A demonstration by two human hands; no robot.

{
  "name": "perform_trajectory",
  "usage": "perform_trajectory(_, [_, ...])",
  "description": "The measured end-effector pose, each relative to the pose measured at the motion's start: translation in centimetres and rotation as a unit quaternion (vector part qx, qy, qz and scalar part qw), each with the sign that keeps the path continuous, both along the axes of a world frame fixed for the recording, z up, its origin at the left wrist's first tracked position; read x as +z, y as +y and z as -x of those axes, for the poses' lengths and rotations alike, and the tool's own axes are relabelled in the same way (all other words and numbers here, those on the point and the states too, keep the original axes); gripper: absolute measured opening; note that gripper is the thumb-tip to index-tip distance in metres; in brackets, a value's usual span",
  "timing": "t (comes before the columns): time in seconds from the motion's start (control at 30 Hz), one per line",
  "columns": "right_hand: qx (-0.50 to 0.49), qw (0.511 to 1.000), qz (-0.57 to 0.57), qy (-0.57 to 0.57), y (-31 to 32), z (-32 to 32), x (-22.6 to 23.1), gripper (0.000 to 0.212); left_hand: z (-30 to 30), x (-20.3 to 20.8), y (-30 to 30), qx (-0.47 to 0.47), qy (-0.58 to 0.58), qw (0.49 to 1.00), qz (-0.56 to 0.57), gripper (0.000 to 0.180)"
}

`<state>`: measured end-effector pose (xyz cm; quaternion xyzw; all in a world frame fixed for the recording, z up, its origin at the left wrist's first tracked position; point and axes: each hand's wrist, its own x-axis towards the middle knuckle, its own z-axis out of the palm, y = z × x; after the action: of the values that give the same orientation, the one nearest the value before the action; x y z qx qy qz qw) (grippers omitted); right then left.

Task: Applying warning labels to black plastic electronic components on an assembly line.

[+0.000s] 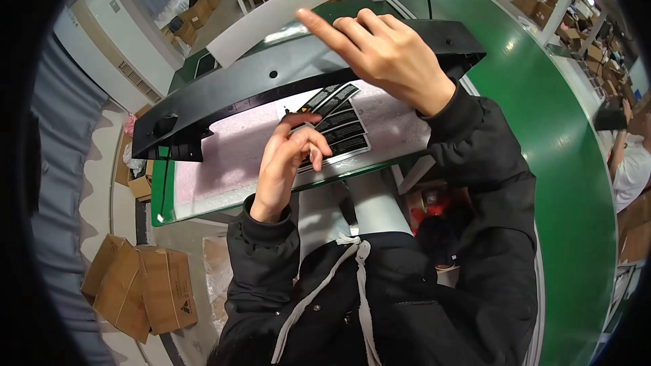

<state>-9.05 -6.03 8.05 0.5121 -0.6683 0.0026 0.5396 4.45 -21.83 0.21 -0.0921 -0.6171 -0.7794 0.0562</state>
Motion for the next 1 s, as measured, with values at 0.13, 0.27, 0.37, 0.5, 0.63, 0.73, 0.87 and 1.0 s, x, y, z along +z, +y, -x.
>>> perform_trajectory(0.13, [0.004, 0.995, -0.037, -0.090, 1.4, -2.3, 0.2, 0.073, 0.2, 1.0, 2.3, 0.065, 0.069, 0.994, -0.054, 0.031])
perform_trajectory(0.27, [0.097, 0.979, -0.061, -0.169, 3.7, -4.7, 1.6, 0.067, -0.6, 1.3, 4.0, 0.152, 0.083, 0.983, -0.062, 0.033])
perform_trajectory(0.37, [0.177, 0.974, 0.065, -0.128, 4.7, -6.3, 3.2, 0.040, -1.0, 1.1, 4.0, 0.142, 0.104, 0.983, -0.047, 0.032])
perform_trajectory(0.5, [0.292, 0.897, 0.092, -0.320, 6.1, -6.9, 5.0, 0.024, -1.4, 1.0, 3.6, 0.119, 0.092, 0.988, -0.046, 0.029])
perform_trajectory(0.63, [0.267, 0.805, 0.086, -0.523, 6.4, -6.1, 4.2, 0.017, -1.9, 1.2, 3.8, 0.100, 0.082, 0.990, -0.058, 0.023])
perform_trajectory(0.73, [0.204, 0.785, 0.090, -0.578, 6.3, -5.2, 3.1, 0.013, -2.3, 1.3, 4.0, 0.094, 0.082, 0.990, -0.061, 0.020])
perform_trajectory(0.87, [0.144, 0.789, 0.070, -0.593, 6.0, -4.8, 2.3, 0.016, -2.5, 1.3, 4.2, 0.089, 0.078, 0.991, -0.062, 0.016])
perform_trajectory(1.0, [0.135, 0.809, 0.085, -0.565, 5.9, -5.0, 1.4, 0.018, -2.3, 1.3, 4.6, 0.093, 0.088, 0.989, -0.076, 0.016])
